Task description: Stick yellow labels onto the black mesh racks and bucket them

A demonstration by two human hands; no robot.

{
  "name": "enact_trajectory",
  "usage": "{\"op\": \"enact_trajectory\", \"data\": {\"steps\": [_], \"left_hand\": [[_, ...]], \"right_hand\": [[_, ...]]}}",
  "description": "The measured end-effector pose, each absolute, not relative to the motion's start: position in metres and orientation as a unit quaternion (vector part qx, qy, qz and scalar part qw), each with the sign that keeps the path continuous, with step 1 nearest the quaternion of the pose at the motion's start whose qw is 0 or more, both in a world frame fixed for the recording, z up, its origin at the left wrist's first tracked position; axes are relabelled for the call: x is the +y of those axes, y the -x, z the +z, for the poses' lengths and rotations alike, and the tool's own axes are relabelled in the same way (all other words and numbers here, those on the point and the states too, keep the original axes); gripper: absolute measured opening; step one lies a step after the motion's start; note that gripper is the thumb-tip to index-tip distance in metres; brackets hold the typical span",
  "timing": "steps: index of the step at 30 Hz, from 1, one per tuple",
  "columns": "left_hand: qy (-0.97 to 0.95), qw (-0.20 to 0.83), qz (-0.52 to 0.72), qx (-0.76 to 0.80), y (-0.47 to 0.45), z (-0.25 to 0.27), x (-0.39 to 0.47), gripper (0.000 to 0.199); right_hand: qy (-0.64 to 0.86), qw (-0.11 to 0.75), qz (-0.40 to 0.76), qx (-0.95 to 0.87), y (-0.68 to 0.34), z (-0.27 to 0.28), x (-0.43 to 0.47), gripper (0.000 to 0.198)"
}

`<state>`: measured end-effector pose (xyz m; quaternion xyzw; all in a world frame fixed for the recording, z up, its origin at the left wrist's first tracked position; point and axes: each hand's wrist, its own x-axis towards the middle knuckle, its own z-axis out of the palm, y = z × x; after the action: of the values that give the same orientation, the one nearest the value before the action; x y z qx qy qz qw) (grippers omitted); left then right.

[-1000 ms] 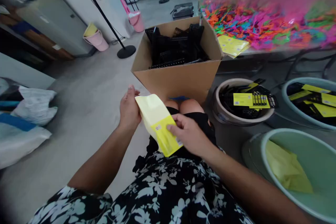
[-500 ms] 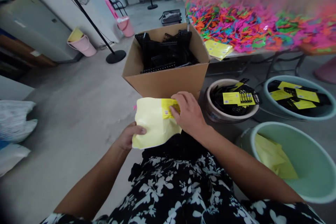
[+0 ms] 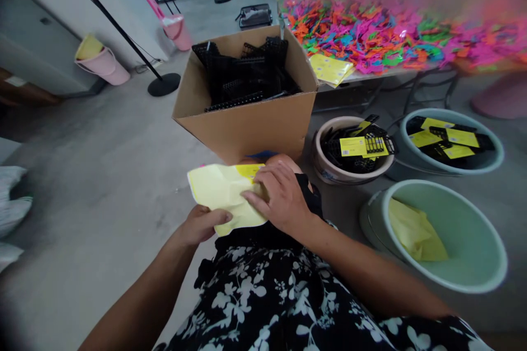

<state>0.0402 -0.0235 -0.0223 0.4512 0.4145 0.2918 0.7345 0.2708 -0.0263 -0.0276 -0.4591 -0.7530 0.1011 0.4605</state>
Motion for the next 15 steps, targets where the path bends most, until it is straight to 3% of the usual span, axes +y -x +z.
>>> {"op": "enact_trajectory", "data": {"steps": [6,11,15], "left_hand": [[-0.602,0.618,0.292,0.412,-0.0390,-0.0186,-0.0256,0.043],[-0.630,0.619,0.286,0.372,-0.0387,-0.0178,-0.0214,0.039],[-0.653,0.614,0.289,0.337,-0.0341,-0.0190,-0.0181,0.040]], "right_hand": [[0.458,0.455,0.163,-0.746,-0.2735,-0.0292,-0.0254,0.012],[0.441,0.438,0.159,-0.767,-0.2779,-0.0268,-0.0237,0.006],[0.443,0.457,0.261,-0.726,-0.2795,-0.0235,-0.0233,0.011]]}}
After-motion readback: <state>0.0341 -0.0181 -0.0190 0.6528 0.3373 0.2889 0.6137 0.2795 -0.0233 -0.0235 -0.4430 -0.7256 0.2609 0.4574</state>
